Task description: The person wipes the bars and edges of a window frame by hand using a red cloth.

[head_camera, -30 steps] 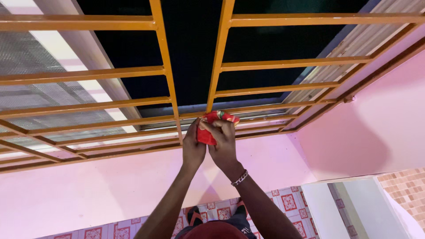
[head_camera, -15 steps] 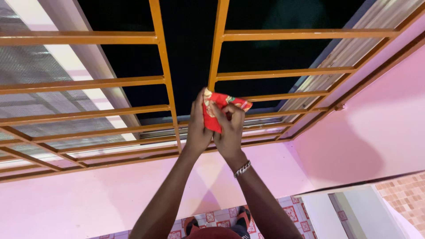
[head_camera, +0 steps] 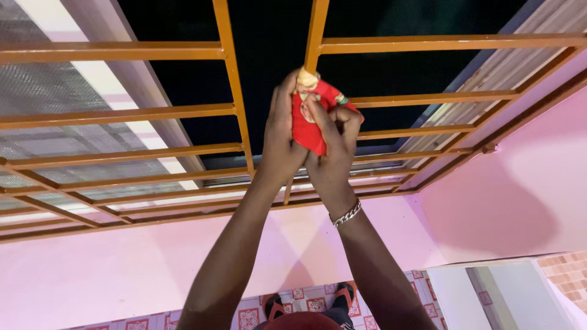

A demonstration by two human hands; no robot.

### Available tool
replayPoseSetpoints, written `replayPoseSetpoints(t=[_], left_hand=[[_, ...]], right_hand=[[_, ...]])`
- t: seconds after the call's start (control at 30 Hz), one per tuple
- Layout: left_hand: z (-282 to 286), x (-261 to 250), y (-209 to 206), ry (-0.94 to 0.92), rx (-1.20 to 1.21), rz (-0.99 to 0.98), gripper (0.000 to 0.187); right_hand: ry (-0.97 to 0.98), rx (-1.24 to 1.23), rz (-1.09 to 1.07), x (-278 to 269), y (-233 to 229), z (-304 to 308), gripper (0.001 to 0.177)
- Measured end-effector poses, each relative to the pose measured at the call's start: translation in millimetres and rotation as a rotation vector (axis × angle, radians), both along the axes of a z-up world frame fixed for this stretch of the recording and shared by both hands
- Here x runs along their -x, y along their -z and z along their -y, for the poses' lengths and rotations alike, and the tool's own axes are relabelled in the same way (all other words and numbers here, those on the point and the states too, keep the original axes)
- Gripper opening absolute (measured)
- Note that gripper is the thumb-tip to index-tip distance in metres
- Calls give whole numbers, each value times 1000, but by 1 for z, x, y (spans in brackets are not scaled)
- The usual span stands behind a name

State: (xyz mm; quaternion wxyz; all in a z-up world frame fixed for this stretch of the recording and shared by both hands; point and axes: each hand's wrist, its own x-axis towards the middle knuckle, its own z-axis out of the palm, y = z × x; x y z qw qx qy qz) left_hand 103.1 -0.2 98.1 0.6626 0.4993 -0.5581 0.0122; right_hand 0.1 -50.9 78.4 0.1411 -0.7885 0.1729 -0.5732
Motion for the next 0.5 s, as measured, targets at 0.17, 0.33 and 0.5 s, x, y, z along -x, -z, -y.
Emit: replayPoseSetpoints(t=[0.17, 0.33, 0.5], left_hand=[[-2, 0, 90, -143, -231, 16, 51], [-28, 14, 117, -534, -419, 518, 66], [-56, 37, 53, -514, -353, 495, 71]], right_hand=[[22, -131, -231, 13, 80, -13, 80], [-30, -295, -310, 28, 123, -18, 84], [116, 4, -373, 58, 48, -22, 75]])
